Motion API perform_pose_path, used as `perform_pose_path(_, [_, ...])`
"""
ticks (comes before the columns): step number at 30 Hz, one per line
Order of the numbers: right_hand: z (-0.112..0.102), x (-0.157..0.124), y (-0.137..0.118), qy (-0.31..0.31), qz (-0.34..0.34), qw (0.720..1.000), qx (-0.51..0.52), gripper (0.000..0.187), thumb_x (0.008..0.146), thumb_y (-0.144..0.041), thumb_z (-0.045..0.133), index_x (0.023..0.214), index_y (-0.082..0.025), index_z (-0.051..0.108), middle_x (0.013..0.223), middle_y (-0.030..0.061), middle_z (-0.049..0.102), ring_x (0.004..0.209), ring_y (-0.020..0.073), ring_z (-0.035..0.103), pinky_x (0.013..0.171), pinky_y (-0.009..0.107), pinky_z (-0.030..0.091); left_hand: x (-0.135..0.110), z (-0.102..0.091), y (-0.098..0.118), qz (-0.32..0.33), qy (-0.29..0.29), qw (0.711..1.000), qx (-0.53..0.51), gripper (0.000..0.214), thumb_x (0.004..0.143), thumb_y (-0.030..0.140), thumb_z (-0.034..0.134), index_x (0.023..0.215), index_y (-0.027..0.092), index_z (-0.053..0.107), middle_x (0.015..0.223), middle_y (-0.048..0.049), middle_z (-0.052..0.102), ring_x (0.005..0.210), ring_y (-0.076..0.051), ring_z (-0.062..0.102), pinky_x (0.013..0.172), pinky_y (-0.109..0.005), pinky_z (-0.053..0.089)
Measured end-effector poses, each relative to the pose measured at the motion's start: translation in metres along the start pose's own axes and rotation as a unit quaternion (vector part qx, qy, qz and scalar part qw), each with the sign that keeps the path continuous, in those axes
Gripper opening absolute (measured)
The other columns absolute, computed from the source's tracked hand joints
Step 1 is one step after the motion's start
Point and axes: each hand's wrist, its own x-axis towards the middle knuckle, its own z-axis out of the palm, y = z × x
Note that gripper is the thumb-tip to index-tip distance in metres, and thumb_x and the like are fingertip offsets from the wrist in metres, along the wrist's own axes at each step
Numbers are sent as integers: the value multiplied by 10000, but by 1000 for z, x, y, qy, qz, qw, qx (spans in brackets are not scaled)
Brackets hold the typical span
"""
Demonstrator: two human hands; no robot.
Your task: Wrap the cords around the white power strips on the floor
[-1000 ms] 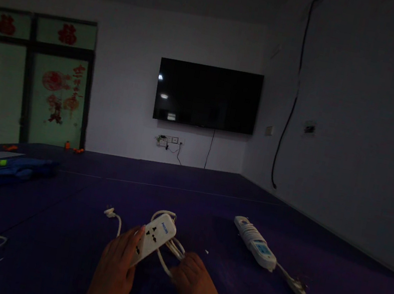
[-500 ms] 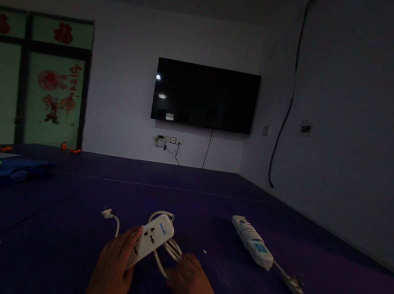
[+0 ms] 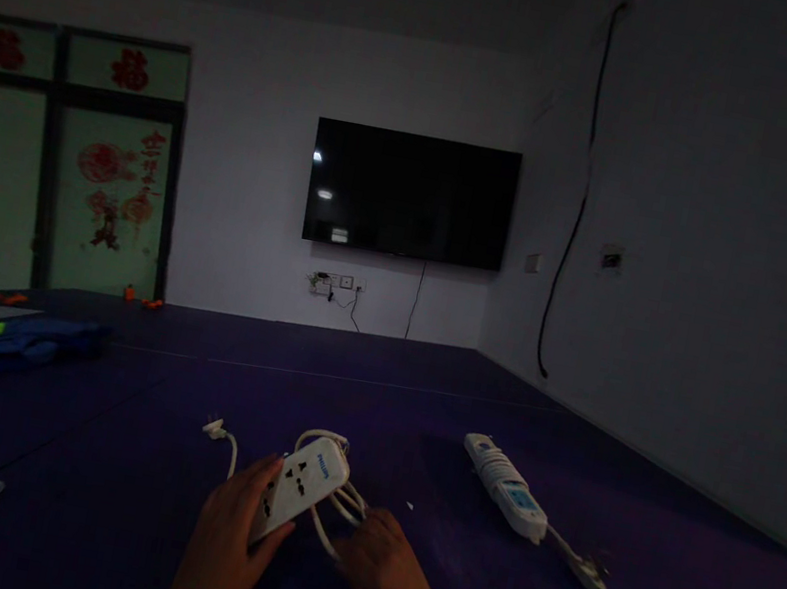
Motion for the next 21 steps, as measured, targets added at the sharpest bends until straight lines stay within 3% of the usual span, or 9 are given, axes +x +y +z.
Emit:
perform_pose_path(12, [-4,3,-4,-23,16,1000,0,173,851,-147,476,922,-196,627,844,40,666,860,172,592,899,336,383,-3,3,-3,-5,6,1000,6,556,771,314,589,1279,203,392,1086,-121,640,964,-267,623,762,-421,526])
perform_pose_path(15, [-5,3,-4,-56,61,997,-4,203,846,-132,484,958,-222,628,915,31,675,927,175,588,946,345,351,-3,2,-2,-5,7,1000,12,562,785,312,574,1296,198,370,1083,-123,636,961,-264,621,756,-420,528])
perform_pose_path(19, [-13,6,-7,-46,126,991,10,343,842,-90,467,1095,-280,601,1179,16,613,1150,177,492,1039,361,255,-3,1,1,-15,6,1000,14,585,792,331,565,1312,179,346,1081,-134,627,949,-265,619,742,-419,531])
perform_pose_path(21, [-19,8,-9,-57,151,987,25,370,841,-82,449,1118,-278,598,1215,18,595,1180,176,473,1059,369,233,-3,0,3,-13,7,1000,12,592,794,332,562,1319,176,339,1087,-135,622,949,-265,616,745,-418,530])
